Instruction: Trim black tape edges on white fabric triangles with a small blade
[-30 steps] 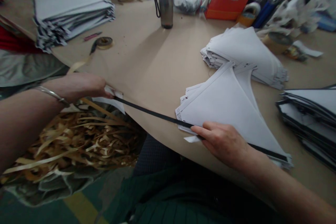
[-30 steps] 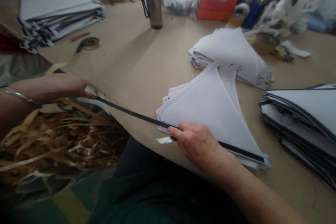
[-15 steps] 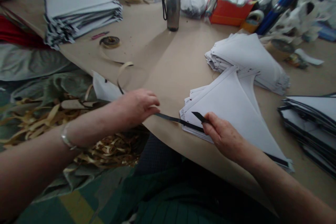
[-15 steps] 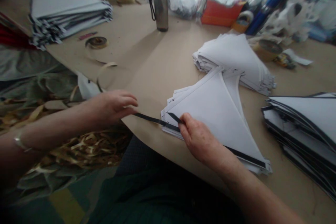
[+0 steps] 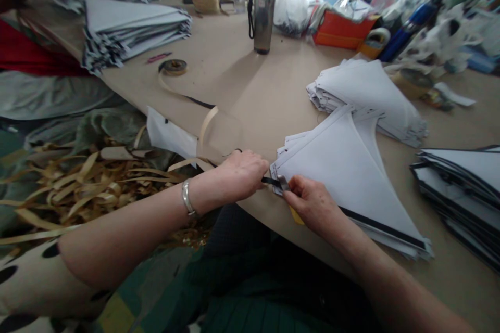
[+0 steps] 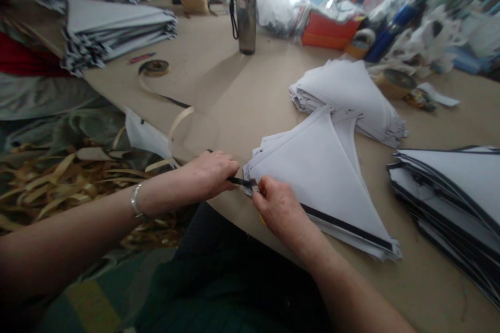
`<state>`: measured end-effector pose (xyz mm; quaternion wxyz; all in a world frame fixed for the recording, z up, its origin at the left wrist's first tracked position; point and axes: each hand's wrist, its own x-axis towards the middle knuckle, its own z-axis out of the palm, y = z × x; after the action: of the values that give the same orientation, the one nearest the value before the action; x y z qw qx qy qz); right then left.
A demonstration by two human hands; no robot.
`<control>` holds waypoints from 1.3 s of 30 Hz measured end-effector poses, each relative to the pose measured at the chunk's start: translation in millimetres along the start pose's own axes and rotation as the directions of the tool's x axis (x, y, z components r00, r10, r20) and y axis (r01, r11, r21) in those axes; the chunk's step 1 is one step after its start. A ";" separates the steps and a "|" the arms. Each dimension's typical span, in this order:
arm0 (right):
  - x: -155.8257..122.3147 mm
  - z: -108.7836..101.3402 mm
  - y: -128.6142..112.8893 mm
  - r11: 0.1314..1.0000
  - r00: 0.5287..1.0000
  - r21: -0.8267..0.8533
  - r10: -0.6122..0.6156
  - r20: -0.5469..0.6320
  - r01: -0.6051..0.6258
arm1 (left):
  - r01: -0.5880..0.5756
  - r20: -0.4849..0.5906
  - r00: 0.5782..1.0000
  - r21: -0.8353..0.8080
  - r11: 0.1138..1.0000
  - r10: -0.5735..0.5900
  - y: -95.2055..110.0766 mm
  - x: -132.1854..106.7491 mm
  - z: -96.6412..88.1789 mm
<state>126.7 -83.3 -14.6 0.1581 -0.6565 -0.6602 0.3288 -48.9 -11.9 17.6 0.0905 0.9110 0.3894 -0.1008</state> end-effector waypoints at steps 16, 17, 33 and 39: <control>-0.2 7.2 -7.5 0.975 1.000 -0.221 -0.005 -0.012 0.003 | -0.005 0.113 0.991 -0.520 0.854 0.075 0.9 1.9 -1.4; 0.3 8.0 -7.4 0.973 1.000 -0.230 -0.009 -0.011 0.006 | -0.027 0.108 0.988 -0.599 0.800 0.114 6.1 -1.7 0.2; -38.2 -87.7 46.4 0.826 0.972 0.563 0.114 -0.203 0.021 | -0.030 -0.040 0.998 -0.981 0.191 -0.049 51.8 -20.2 -5.2; -19.9 -119.6 107.7 0.917 0.955 -0.338 0.121 -0.270 -0.212 | -0.286 -0.437 0.900 -0.574 0.767 0.008 53.8 13.8 27.7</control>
<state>287.2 -84.0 8.5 0.0851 -0.7638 -0.6265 0.1300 -3.5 -45.7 -8.0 0.3117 0.8572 0.3360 0.2347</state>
